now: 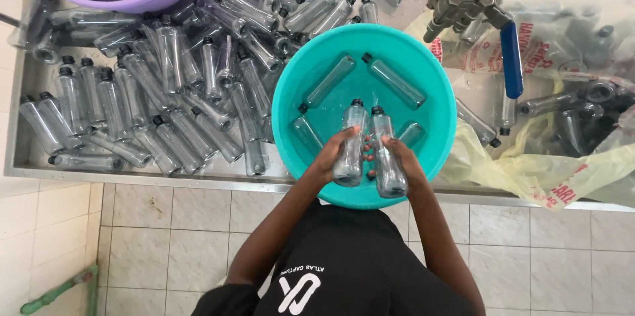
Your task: The person repeatedly picks up clear plastic bottles from a teal basin filled with water, rinses them by hand, and places them into a metal sink. The process continues with multiple bottles being handled and transferred from the basin to the sink.
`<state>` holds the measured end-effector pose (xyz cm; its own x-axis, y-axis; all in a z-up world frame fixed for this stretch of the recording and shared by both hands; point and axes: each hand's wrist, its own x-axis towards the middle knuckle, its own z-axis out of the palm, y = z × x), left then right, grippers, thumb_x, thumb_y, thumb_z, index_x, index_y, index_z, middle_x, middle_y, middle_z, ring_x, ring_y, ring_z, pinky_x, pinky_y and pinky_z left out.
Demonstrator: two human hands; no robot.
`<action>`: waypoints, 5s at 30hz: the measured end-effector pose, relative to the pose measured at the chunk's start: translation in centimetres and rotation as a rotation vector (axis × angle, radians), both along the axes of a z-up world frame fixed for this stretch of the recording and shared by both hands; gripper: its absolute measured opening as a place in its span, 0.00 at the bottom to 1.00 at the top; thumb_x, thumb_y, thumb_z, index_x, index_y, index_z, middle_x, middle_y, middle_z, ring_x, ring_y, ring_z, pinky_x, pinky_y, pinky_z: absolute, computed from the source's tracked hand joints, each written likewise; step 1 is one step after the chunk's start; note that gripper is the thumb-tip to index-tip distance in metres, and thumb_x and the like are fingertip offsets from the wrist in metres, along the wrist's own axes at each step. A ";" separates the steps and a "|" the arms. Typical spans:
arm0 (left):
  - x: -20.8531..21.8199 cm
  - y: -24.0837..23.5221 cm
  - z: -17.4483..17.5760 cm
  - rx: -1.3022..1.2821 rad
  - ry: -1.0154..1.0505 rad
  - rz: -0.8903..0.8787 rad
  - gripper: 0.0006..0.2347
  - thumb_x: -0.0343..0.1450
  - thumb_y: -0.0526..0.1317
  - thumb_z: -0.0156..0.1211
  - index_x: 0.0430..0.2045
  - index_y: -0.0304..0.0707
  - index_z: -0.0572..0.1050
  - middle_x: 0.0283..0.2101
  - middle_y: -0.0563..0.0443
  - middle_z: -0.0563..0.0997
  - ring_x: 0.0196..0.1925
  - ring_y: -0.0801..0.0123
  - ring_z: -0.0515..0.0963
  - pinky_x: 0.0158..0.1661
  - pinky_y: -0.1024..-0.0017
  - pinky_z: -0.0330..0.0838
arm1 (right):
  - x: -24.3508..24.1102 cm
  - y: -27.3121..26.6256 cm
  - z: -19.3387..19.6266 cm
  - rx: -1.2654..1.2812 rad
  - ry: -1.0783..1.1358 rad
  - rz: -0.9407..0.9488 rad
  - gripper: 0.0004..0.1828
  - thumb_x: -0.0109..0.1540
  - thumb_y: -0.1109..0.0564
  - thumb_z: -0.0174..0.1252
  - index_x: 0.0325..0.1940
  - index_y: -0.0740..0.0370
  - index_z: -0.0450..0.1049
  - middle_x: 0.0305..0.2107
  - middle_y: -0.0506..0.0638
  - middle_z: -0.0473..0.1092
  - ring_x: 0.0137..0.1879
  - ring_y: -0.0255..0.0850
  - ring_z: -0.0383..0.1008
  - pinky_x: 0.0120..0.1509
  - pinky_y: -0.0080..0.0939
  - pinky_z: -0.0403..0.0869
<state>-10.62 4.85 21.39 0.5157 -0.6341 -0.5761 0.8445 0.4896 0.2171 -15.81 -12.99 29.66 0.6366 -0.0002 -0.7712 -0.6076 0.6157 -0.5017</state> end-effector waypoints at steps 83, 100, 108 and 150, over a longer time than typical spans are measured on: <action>-5.3 2.1 6.1 -0.237 0.138 0.110 0.25 0.77 0.59 0.63 0.57 0.35 0.80 0.53 0.42 0.87 0.55 0.54 0.88 0.56 0.48 0.84 | -1.9 5.8 8.0 -0.059 -0.086 -0.035 0.34 0.69 0.36 0.56 0.70 0.61 0.67 0.66 0.60 0.61 0.68 0.50 0.65 0.69 0.56 0.67; -2.9 9.3 21.2 -0.175 0.045 0.083 0.34 0.75 0.65 0.57 0.74 0.49 0.69 0.32 0.45 0.85 0.33 0.67 0.88 0.41 0.64 0.87 | -0.6 -5.5 -11.1 -1.805 -0.476 1.200 0.37 0.64 0.29 0.64 0.69 0.54 0.77 0.61 0.61 0.74 0.74 0.62 0.70 0.66 0.66 0.78; -2.7 10.6 22.6 -0.111 0.007 0.104 0.34 0.72 0.66 0.58 0.72 0.50 0.72 0.34 0.44 0.85 0.36 0.64 0.88 0.41 0.61 0.87 | 0.6 -4.9 -21.3 -1.724 -0.450 1.509 0.51 0.59 0.32 0.65 0.79 0.60 0.63 0.49 0.61 0.76 0.55 0.61 0.82 0.49 0.67 0.81; 34.0 24.7 -7.2 1.669 -0.618 0.311 0.55 0.72 0.78 0.78 0.84 0.72 0.40 0.78 0.10 0.32 0.80 0.10 0.38 0.73 0.20 0.37 | 4.3 -0.1 -22.4 -1.772 -0.384 0.461 0.42 0.58 0.26 0.70 0.61 0.58 0.72 0.74 0.81 0.45 0.68 0.91 0.60 0.60 0.93 0.68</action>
